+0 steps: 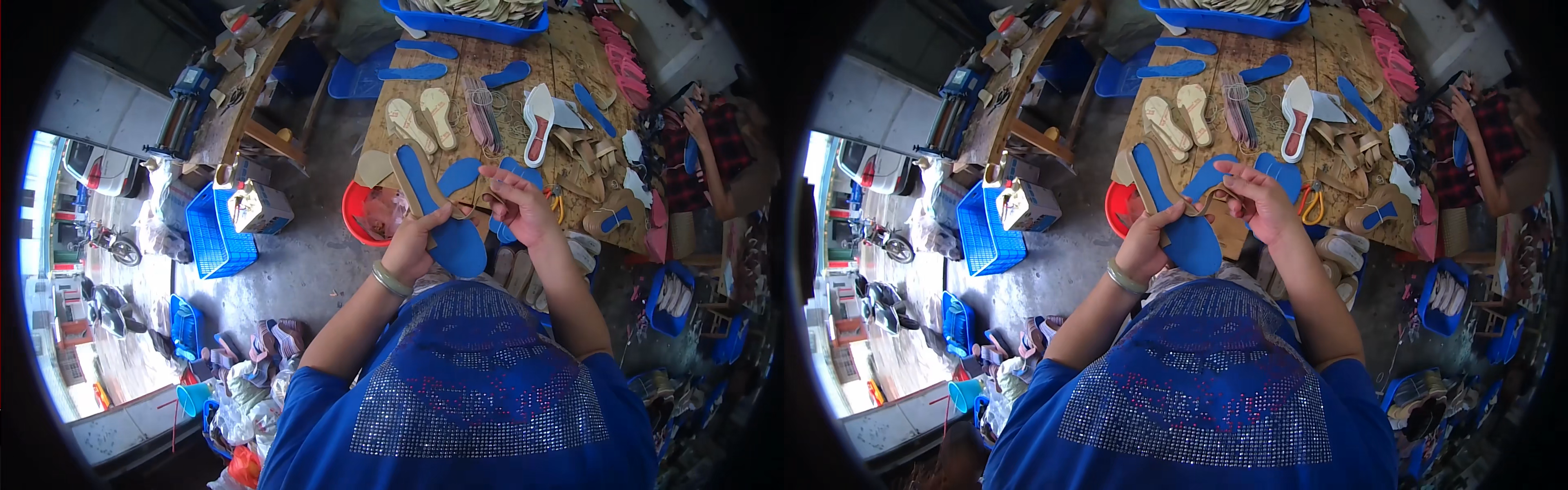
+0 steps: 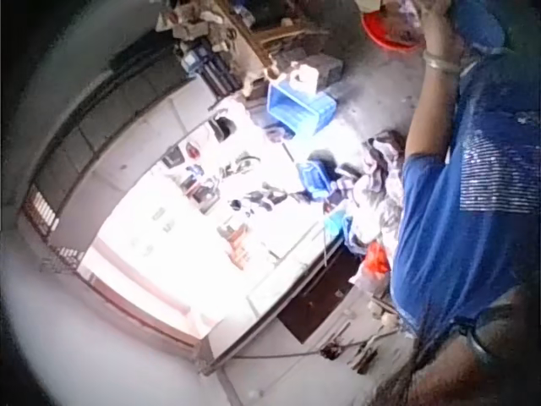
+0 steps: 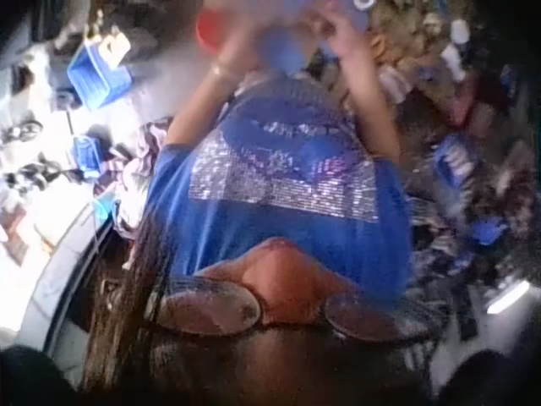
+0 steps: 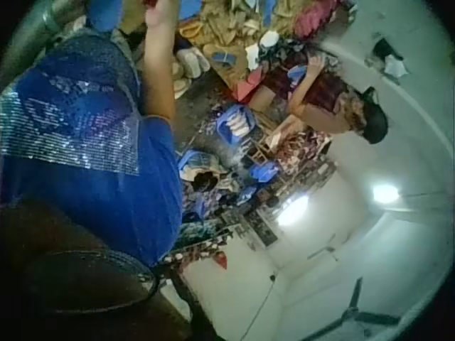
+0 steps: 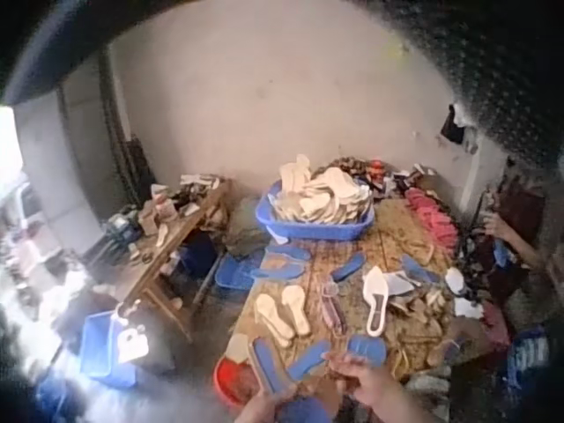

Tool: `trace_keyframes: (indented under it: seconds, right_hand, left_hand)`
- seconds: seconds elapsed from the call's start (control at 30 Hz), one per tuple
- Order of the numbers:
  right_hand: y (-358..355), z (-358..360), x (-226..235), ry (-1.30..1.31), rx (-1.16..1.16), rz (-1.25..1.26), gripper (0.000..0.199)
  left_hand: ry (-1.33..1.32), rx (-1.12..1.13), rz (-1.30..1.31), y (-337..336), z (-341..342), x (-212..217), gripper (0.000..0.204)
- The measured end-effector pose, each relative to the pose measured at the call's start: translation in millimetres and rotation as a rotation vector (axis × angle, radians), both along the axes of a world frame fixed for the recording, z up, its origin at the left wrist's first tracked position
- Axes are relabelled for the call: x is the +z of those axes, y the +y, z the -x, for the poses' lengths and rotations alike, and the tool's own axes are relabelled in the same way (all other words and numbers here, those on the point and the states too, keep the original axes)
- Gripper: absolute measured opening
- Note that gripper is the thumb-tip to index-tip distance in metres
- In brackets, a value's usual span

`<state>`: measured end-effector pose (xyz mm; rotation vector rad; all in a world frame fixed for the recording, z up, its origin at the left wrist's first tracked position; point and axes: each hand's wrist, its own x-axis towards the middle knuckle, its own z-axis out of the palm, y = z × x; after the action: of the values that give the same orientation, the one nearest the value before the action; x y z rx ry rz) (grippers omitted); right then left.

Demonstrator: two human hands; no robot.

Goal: The person assembles slipper components by hand at a wooden workbench. They pick up blue insoles and beige soles, align them, and press them together. The person handles multiple pairs sequentially, placing finished units on the table while another worker operates nearby.

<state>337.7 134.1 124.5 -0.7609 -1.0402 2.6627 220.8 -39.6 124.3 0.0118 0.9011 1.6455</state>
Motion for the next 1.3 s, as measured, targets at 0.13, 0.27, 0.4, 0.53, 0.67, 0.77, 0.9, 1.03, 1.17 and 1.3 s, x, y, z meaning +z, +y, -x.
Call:
trace_keyframes:
  seconds: [0.13,0.27,0.4,0.53,0.67,0.77,0.9,1.03,1.17,1.3]
  right_hand:
    - [-27.9,30.1,-2.6,-0.017,-0.069,-0.018,0.032]
    - [-51.3,54.0,-14.6,-0.008,-0.133,-0.011,0.032]
    - [-73.8,66.7,-12.7,-0.023,-0.184,-0.019,0.029]
    - [-93.5,79.1,-23.4,-0.041,-0.218,-0.015,0.028]
    - [-114.7,100.9,-33.7,-0.027,-0.222,0.006,0.028]
    - [-127.6,115.7,-38.4,-0.02,-0.218,-0.005,0.028]
    - [-142.6,126.2,-41.7,-0.088,-0.198,-0.041,0.029]
    - [-149.8,124.0,-54.3,-0.114,-0.19,-0.1,0.028]
    - [-151.8,115.8,-57.8,-0.183,-0.2,-0.162,0.027]
    - [-152.5,98.9,-70.9,-0.273,-0.179,-0.223,0.027]
  left_hand:
    - [-0.019,-0.014,-0.049,-24.8,33.0,-1.1,0.026]
    - [0.126,-0.014,-0.075,-53.1,64.4,-3.5,0.025]
    - [0.185,-0.094,-0.052,-74.8,96.1,-12.7,0.025]
    - [0.225,-0.138,-0.031,-93.8,118.5,-15.5,0.027]
    - [0.262,-0.122,-0.043,-116.0,139.1,-20.9,0.029]
    - [0.301,-0.132,-0.03,-131.5,155.0,-18.5,0.024]
    - [0.373,-0.14,0.014,-144.8,175.6,-16.0,0.023]
    - [0.457,-0.126,0.046,-152.8,184.7,-28.3,0.022]
    - [0.502,-0.171,0.094,-153.2,182.5,-36.4,0.021]
    - [0.561,-0.235,0.12,-145.1,177.4,-45.5,0.018]
